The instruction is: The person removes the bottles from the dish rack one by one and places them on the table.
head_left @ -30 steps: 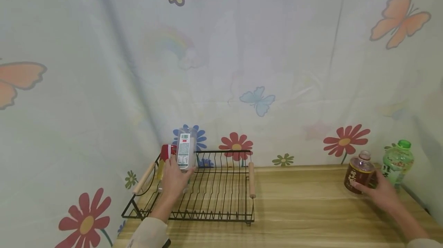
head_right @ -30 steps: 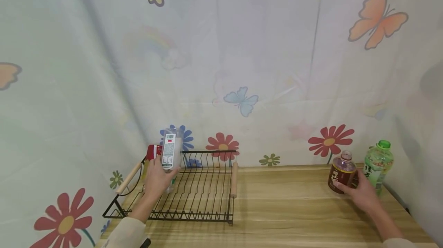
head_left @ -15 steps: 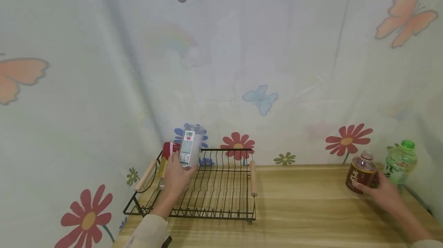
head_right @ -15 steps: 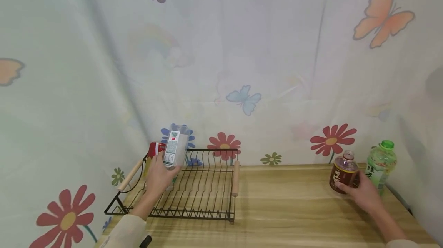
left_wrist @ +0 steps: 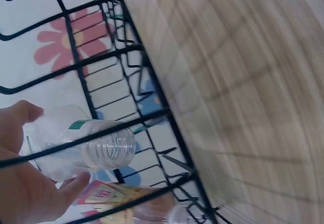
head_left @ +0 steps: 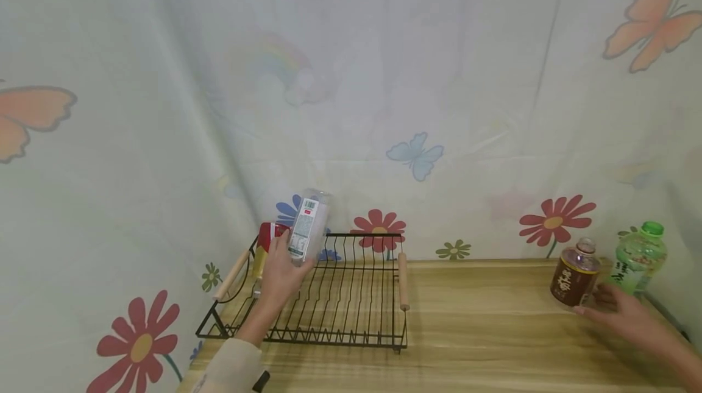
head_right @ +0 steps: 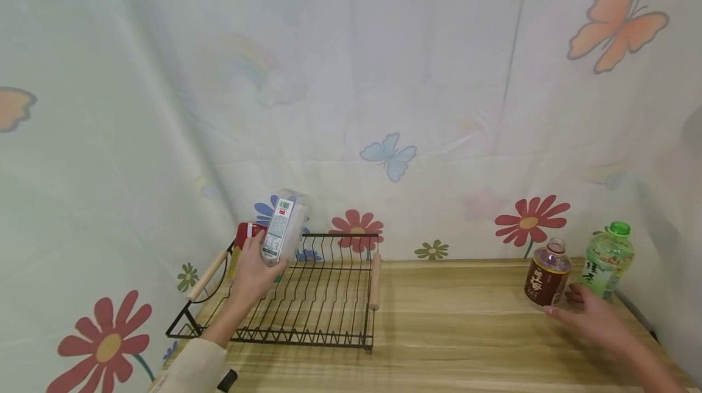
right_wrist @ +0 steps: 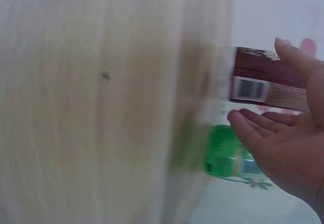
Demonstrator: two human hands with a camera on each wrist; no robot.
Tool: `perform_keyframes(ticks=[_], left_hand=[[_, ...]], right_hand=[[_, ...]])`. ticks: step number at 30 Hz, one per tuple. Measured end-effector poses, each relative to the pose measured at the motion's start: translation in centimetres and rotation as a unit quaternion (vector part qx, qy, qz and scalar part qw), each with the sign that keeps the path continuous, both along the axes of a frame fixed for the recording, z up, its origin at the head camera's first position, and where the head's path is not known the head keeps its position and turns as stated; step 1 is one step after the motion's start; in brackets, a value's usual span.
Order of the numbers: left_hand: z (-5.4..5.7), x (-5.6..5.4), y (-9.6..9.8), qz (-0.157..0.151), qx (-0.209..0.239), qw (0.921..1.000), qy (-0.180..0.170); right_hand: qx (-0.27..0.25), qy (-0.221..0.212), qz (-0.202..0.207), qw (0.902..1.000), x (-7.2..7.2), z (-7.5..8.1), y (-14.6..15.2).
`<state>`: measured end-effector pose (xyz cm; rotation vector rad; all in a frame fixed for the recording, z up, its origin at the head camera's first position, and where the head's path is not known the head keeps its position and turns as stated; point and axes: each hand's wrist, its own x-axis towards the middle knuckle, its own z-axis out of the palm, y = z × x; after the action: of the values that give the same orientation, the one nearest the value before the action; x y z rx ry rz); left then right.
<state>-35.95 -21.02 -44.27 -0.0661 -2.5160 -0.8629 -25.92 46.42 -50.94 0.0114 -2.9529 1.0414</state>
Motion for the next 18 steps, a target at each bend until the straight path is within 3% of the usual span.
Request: perform_keyframes(ticks=[3, 9, 15, 18], left_hand=[[0.5, 0.2, 0.4, -0.020, 0.000, 0.9997, 0.012], [2.0, 1.5, 2.0, -0.064, -0.011, 0.9978, 0.017], [3.4, 3.3, 4.3, -0.106, -0.034, 0.9930, 0.040], [4.0, 4.0, 5.3, -0.119, -0.066, 0.9889, 0.059]], right_hand=[[0.024, 0.008, 0.007, 0.9997, 0.9, 1.5, -0.1], [0.025, 0.049, 0.033, 0.9979, 2.6, 4.4, -1.0], [0.049, 0.071, 0.046, 0.9952, 4.2, 7.6, -4.0], [0.066, 0.104, 0.062, 0.9905, 4.7, 9.3, -5.8]])
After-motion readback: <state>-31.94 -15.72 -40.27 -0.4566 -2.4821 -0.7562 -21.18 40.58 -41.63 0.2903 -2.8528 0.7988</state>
